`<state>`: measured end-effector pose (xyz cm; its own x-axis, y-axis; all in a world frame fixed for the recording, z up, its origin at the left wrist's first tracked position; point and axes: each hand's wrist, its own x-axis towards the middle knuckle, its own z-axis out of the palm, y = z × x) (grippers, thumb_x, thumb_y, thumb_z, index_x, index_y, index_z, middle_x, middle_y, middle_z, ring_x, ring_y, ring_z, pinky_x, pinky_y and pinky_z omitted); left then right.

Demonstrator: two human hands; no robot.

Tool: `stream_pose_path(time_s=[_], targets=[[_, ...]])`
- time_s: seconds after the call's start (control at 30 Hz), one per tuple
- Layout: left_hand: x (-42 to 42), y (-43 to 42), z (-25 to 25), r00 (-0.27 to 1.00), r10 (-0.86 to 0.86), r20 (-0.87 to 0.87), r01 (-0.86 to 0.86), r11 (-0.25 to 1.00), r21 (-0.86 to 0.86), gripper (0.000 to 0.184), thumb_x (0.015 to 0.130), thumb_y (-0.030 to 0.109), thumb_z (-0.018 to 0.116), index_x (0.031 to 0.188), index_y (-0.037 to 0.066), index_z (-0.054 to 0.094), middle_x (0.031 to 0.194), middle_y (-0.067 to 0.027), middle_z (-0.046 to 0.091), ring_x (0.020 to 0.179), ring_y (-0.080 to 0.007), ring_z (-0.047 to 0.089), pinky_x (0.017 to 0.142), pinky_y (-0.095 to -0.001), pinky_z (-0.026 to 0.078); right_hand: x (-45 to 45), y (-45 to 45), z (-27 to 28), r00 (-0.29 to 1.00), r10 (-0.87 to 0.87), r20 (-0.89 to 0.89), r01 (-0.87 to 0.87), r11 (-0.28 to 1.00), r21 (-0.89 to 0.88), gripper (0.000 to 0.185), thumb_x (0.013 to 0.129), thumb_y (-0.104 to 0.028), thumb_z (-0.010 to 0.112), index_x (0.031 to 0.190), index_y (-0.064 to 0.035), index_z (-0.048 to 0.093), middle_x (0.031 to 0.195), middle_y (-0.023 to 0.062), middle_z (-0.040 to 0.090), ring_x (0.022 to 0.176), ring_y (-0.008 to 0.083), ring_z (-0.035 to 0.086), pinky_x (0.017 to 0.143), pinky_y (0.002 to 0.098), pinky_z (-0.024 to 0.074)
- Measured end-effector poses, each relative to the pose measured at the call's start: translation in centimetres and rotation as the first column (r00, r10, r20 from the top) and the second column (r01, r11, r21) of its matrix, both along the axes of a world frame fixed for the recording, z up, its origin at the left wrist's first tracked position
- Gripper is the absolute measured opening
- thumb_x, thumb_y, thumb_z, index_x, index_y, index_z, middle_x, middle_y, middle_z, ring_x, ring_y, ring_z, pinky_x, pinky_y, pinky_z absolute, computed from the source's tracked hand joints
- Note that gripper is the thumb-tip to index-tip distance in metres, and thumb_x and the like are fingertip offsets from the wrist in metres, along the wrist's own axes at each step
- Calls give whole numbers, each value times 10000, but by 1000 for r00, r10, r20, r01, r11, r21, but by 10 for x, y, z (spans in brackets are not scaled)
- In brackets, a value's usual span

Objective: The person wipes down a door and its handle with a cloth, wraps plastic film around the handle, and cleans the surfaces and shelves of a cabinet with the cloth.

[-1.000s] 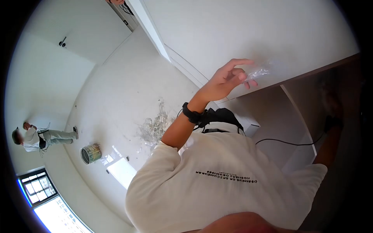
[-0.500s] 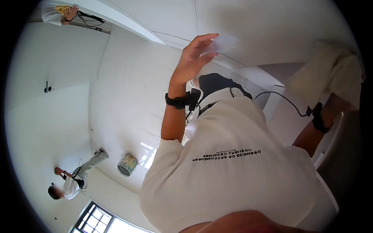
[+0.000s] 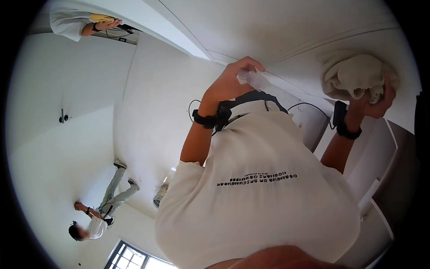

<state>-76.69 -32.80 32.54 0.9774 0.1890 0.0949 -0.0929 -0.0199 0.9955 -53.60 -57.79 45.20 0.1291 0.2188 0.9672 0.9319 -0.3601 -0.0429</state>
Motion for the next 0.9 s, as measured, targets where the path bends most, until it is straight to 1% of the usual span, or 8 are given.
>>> stream_pose_path(time_s=[0.1,0.2,0.37,0.47,0.63,0.77,0.8,0.9], targets=[[15,18,7,988,-140,-68,140,990,-8,426,716,-77,651,1112,75,624,1067,-11,628,942,-135,557,894,-281,448,-17,37,-36,976,19,-218,6,994,113,465,738,-56,568,1193,-5,650,1088,109,647,932,233,625,844,344,515],[17,37,-7,957,-242,-160,247,969,12,247,894,16,656,1136,63,642,1009,-25,658,905,-128,600,849,-278,489,-36,71,-80,932,-42,-361,66,996,53,500,738,21,610,1235,-27,625,1106,108,630,1001,245,624,914,340,492],[-27,79,7,882,-430,-190,439,899,2,207,968,91,617,1166,55,660,1010,-35,685,915,-124,626,834,-280,506,-94,102,-127,618,-83,-782,214,975,65,465,796,30,630,1256,-38,604,1249,137,632,1121,250,620,984,332,464],[-55,113,-9,922,-369,-118,371,928,2,195,981,98,597,1158,43,660,1003,-42,690,949,-133,636,848,-290,501,-115,118,-88,722,-146,-677,288,952,101,450,821,32,618,1266,-27,598,1249,133,631,1136,233,614,986,330,471],[-95,159,-11,966,-226,-126,217,973,-83,276,1051,264,500,1091,36,650,942,-41,671,922,-131,617,886,-292,455,-101,125,58,950,-291,-117,309,933,186,604,812,-155,774,1333,2,511,1264,173,578,1119,264,596,964,371,479],[-98,165,8,985,-98,-142,103,994,25,269,1048,258,501,1133,30,615,824,-42,646,802,-101,609,748,-264,465,-68,130,126,814,-447,372,503,862,-65,652,808,-416,719,1270,-13,497,1218,169,576,1098,329,551,949,456,411],[-103,166,18,984,-95,-152,86,994,-62,267,1044,255,507,1151,29,600,809,-45,640,758,-100,603,703,-258,461,-77,162,133,780,-434,452,499,866,-30,715,937,-401,554,1483,-3,318,1375,213,475,1195,375,453,998,517,333],[-100,164,41,972,-122,-203,82,977,-197,323,1028,242,537,1268,31,493,768,-58,616,575,-107,566,543,-243,447,-65,175,107,697,-596,399,652,758,-8,813,923,-409,563,1538,-2,221,1450,217,390,1234,386,407,999,527,325]])
